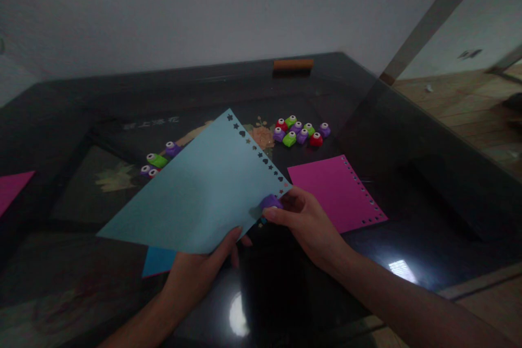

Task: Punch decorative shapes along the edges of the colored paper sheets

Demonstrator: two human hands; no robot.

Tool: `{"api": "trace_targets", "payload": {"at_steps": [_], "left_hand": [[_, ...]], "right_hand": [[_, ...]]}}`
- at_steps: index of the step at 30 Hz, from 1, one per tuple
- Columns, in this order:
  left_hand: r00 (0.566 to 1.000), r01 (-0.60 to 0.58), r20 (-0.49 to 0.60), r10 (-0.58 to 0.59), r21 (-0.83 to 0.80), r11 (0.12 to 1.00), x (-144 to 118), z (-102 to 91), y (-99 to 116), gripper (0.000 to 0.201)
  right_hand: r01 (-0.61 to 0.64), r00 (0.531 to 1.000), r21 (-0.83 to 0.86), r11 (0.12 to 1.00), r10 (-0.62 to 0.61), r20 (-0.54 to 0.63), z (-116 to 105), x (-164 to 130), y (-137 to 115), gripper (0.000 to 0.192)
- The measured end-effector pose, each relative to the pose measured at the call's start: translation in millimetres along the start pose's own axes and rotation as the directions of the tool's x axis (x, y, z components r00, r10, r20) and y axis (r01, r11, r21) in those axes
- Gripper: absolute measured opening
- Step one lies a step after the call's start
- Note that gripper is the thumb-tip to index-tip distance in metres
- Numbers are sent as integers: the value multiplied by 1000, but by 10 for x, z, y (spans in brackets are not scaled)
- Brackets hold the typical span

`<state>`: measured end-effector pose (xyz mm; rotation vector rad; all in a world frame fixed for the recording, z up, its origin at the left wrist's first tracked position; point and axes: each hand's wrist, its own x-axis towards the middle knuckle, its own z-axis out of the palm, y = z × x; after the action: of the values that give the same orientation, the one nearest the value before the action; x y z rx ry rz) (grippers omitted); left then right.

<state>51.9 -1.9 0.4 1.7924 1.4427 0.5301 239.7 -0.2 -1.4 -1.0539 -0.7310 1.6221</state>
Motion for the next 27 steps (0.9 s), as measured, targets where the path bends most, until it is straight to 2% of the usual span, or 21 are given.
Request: {"api": "trace_targets", "payload": {"at_steps": [14,27], "left_hand": [[1000,13,6,-13,-9,1000,-17,5,10,35],[998,-30,-64,27,-48,998,-32,46,-23,43]], "right_hand": [[37,999,37,999,-38,7,8,2,9,33],[110,994,39,993,-110,14,-3,17,70,34]]}}
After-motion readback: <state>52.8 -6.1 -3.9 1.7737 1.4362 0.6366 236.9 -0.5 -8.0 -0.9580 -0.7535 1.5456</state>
